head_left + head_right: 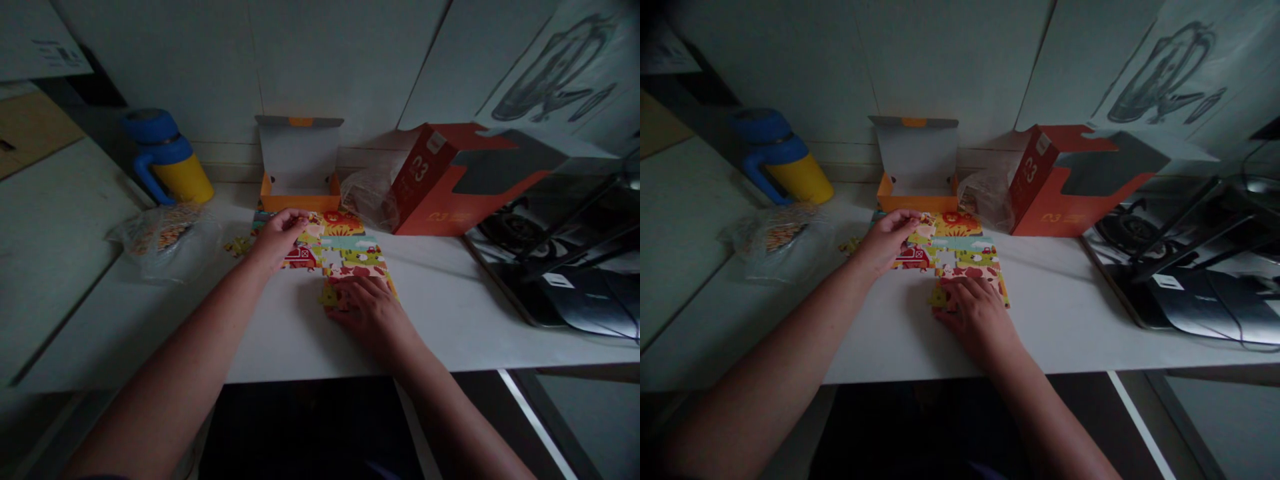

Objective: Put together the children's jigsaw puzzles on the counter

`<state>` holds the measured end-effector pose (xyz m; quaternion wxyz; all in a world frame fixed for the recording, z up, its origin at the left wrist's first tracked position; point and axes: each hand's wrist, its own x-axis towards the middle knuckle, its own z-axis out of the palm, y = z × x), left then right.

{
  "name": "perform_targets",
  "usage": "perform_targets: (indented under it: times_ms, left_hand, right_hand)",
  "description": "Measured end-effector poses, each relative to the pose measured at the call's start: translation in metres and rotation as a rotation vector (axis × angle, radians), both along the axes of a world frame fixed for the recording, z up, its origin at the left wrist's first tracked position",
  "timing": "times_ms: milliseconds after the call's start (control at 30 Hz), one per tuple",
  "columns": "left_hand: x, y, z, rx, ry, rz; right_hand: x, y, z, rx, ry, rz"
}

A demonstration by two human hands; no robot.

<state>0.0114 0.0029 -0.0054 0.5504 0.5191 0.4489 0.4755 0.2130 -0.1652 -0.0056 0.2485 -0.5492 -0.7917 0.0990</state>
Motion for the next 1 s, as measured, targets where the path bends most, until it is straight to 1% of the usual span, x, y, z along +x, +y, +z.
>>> perform_targets:
  times_ms: [100,233,533,733,1000]
  left_hand:
    - [-0.001,0.002,-0.002,0.013,0.015,0.005]
    - [-0.002,0.003,-0.003,0.017,-0.005,0.003]
    - [-0.002,0.003,-0.004,0.002,-0.066,-0.006]
    - [-0.001,0.001,0.0,-0.001,-0.017,0.006]
    - [-0.002,0.002,-0.001,-0.006,-0.038,-0.004]
  right_hand:
    - [0.005,0.011,0.005,-0.056,0.009,0.062]
    - [0.01,0.014,0.01,-0.097,-0.004,0.092]
    - [0.024,0.018,0.008,-0.139,0.004,0.155]
    - [0.024,0.015,0.01,-0.086,-0.033,0.264]
    - [0.019,0.005,0.005,-0.017,-0.114,0.208]
